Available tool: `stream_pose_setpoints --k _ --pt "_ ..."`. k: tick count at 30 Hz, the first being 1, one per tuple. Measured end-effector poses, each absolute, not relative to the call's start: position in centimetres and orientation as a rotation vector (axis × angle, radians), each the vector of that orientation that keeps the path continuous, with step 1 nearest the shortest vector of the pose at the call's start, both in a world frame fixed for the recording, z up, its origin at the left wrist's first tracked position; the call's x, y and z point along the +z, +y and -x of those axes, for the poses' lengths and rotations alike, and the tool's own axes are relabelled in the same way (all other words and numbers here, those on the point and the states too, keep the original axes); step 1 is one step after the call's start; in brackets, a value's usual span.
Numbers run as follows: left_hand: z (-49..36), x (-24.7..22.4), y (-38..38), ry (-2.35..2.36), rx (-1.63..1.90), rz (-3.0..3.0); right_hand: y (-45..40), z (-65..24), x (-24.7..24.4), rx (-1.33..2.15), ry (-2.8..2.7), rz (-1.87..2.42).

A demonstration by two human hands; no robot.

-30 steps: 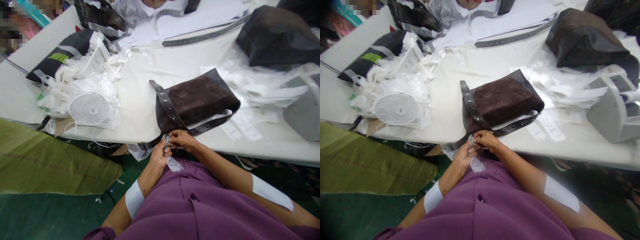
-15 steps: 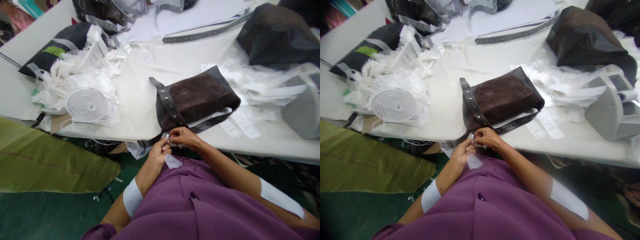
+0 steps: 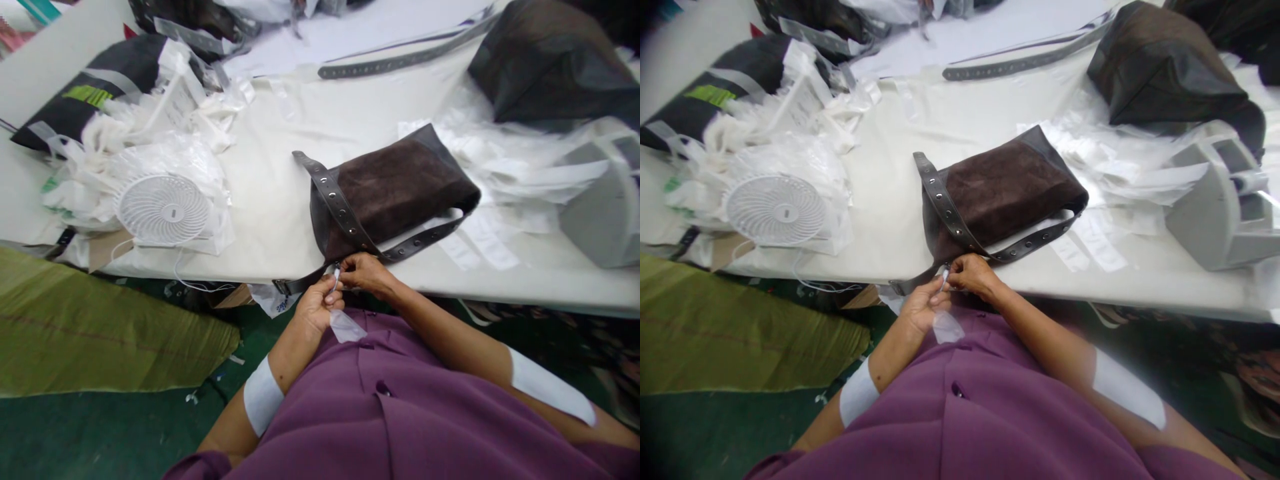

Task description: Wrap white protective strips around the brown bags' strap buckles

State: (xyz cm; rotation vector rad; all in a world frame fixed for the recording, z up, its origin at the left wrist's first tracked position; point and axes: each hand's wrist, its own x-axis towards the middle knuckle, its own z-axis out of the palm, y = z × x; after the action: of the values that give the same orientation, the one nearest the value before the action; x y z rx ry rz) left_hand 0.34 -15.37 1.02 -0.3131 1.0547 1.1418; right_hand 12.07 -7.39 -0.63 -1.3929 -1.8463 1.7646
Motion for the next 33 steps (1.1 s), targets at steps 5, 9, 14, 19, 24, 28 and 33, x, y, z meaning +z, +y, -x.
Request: stream_pose_setpoints --k 5,9,14,19,24,28,33 --pt "-0.2 1.2 -15.4 1.085 1.127 0.276 -7.4 -11.7 0.0 1.643 -1.906 1.440" --pt "-0.5 1.5 -15.4 1.100 1.112 0.227 -7.2 -11.4 0.2 1.562 -2.033 1.430" --pt "-0.9 1.3 -15.8 1.096 1.191 0.103 -7.2 -11.5 -0.4 1.709 -1.958 1.335" --pt "-1.3 0.5 -16.3 1.108 1.229 0.030 -8.9 -13.5 -0.9 2.005 -1.352 1.451" --pt "-2.1 0.3 -16.3 1.122 1.291 0.004 -10.8 -14.0 -0.5 2.271 -0.942 1.193" --pt "-2.6 0.6 -16.5 1.204 1.319 0.000 -11.1 -13.0 -0.3 2.372 -0.836 1.043" --pt "-3.2 0.5 -16.7 1.285 1.368 -0.108 -10.9 -12.6 0.1 2.451 -0.708 1.035"
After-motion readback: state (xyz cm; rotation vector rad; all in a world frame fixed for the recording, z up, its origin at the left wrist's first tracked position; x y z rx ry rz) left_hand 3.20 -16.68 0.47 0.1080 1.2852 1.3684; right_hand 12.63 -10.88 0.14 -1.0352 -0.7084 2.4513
